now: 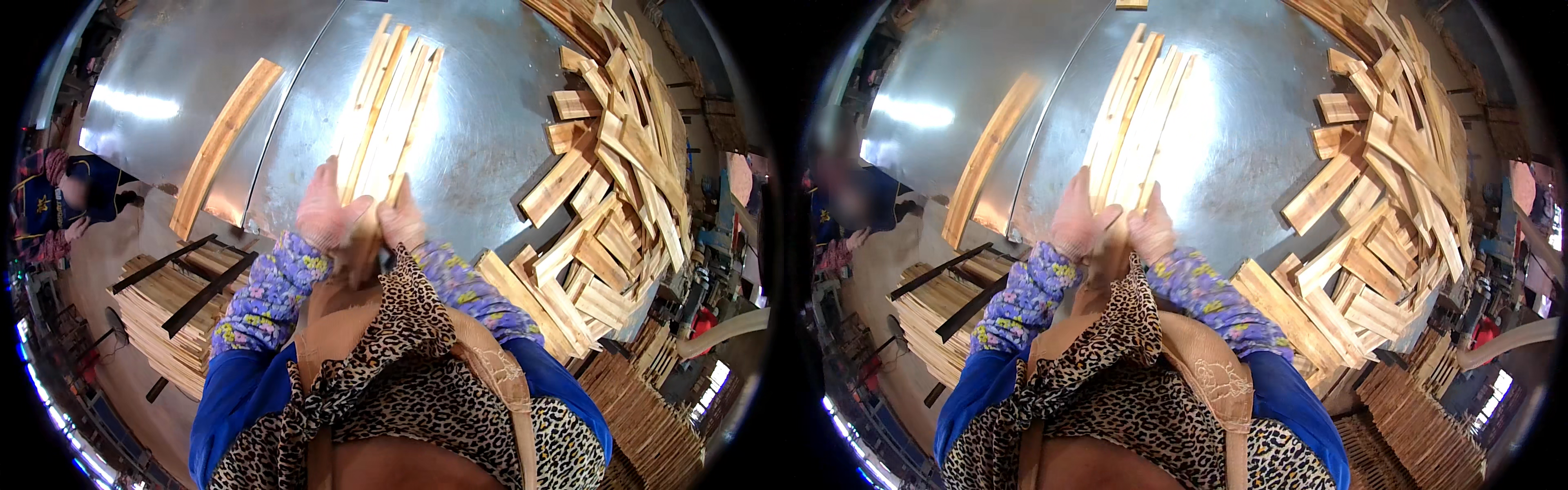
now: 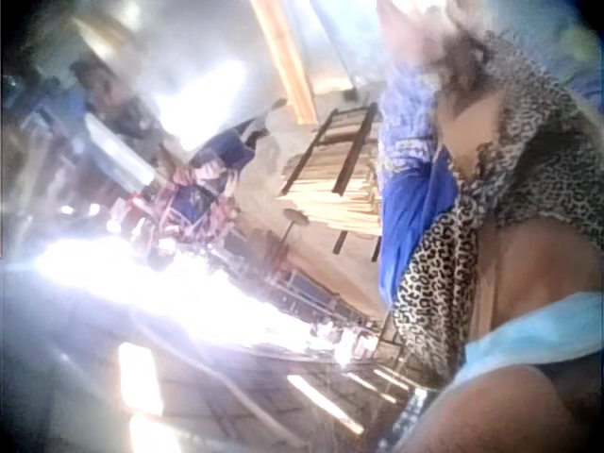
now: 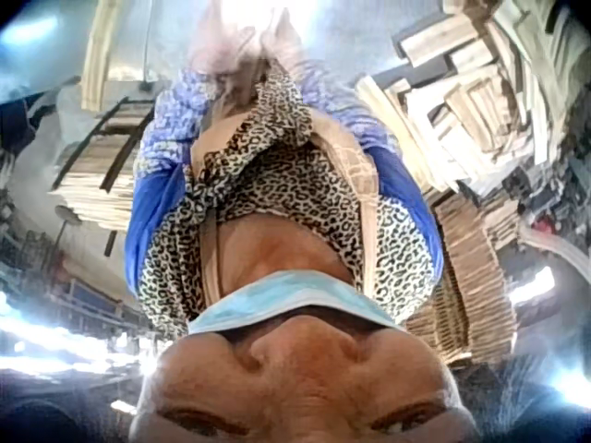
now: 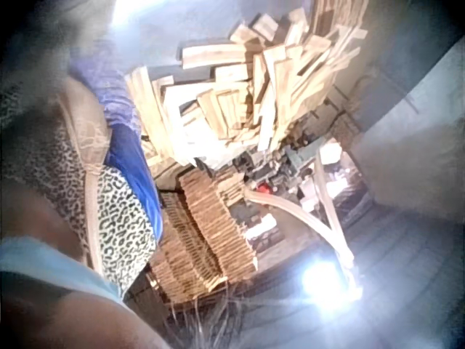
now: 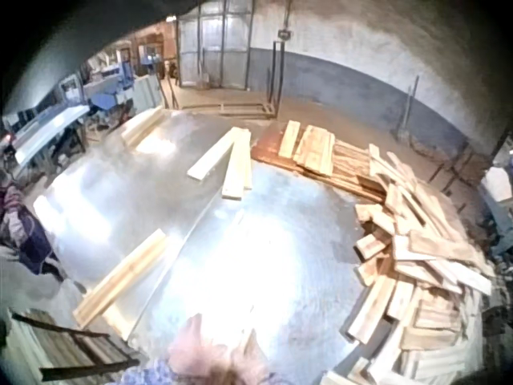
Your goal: The person sorts wooden planks on a metal table, picking up pieces from a pile and arranging them into neat stacks. The person repeatedly picks up planks, aligns them, and places them into organized piles while another person works nearby.
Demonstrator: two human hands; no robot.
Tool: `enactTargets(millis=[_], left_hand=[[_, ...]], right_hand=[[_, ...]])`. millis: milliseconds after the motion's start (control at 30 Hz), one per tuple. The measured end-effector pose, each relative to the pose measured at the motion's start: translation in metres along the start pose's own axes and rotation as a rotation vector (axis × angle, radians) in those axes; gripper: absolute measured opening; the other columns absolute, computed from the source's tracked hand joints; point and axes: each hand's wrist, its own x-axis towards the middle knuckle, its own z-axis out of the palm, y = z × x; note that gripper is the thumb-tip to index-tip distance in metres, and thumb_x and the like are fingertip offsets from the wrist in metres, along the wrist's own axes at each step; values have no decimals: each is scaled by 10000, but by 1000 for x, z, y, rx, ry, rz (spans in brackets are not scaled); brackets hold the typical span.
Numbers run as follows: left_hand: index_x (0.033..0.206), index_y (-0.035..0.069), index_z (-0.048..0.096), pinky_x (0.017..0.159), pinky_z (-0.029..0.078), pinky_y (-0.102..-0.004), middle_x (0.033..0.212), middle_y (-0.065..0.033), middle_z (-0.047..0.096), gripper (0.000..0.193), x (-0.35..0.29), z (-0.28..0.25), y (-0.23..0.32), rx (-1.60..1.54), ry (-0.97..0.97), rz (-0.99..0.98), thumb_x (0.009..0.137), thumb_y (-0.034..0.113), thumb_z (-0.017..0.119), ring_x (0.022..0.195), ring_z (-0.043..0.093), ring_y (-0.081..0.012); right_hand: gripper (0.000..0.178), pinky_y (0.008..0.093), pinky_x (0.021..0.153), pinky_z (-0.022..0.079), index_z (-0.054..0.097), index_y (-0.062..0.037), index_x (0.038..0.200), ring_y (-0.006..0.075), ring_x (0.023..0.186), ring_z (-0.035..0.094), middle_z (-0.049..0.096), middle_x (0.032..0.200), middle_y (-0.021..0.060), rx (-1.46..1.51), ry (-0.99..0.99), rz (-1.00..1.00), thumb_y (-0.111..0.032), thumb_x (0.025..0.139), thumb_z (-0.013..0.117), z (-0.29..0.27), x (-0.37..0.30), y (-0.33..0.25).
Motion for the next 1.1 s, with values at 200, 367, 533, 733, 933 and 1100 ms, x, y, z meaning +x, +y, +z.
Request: enactTargets(millis=[200, 367, 533, 733, 933, 1100], left_hand=[[1618, -61, 378, 1239, 387, -568, 1630, -339, 402, 1173, -20, -38, 36, 455, -12, -153, 751, 515, 921, 1521, 377, -527], [1653, 20, 387, 1271, 207, -695, 1705, -334, 322, 1260, -26, -21, 36, 582, -16, -231, 694, 644, 916, 1588, 274, -527], [1633, 4, 376, 1270, 162, -736, 1697, -378, 295, 1277, -23, -18, 35, 588, -43, -258, 677, 666, 905, 1572, 247, -593], [1636, -42, 338, 1288, 120, -731, 1709, -410, 229, 1297, -28, -24, 32, 603, -109, -278, 713, 702, 865, 1600, 197, -583], [1551, -65, 436, 1218, 347, -611, 1603, -330, 407, 1052, 15, -37, 67, 333, -17, 119, 766, 450, 911, 1455, 434, -496], [1470, -3, 558, 1119, 509, -445, 1423, -207, 631, 652, 95, 51, 128, -931, -591, 176, 913, 155, 858, 1322, 603, -287]], right_hand=[[779, 468, 1193, 488, 351, -31, 1683, 431, 1379, 625, 621, 1499, 307, -342, -395, -250, -236, 1008, 681, 1, 23, 4], [653, 522, 1141, 501, 640, -119, 1494, 443, 1346, 608, 671, 1438, 219, -645, -186, -669, -304, 883, 776, -159, 102, -35], [972, 528, 1250, 375, 548, -117, 1571, 425, 1481, 477, 550, 1570, 206, -1229, 306, -575, -355, 719, 952, -448, 152, -75], [1302, 534, 1258, 395, 263, -132, 1743, 466, 1547, 414, 423, 1687, 265, -1584, 401, -2, -401, 689, 979, -568, 180, -34], [864, 567, 1127, 496, 625, -151, 1480, 432, 1345, 598, 641, 1462, 183, -1217, 48, -287, -327, 709, 973, -462, 170, -94], [765, 537, 1116, 515, 617, -127, 1477, 369, 1213, 671, 713, 1274, 168, -1184, -589, -805, -144, 754, 867, -282, 117, -109]])
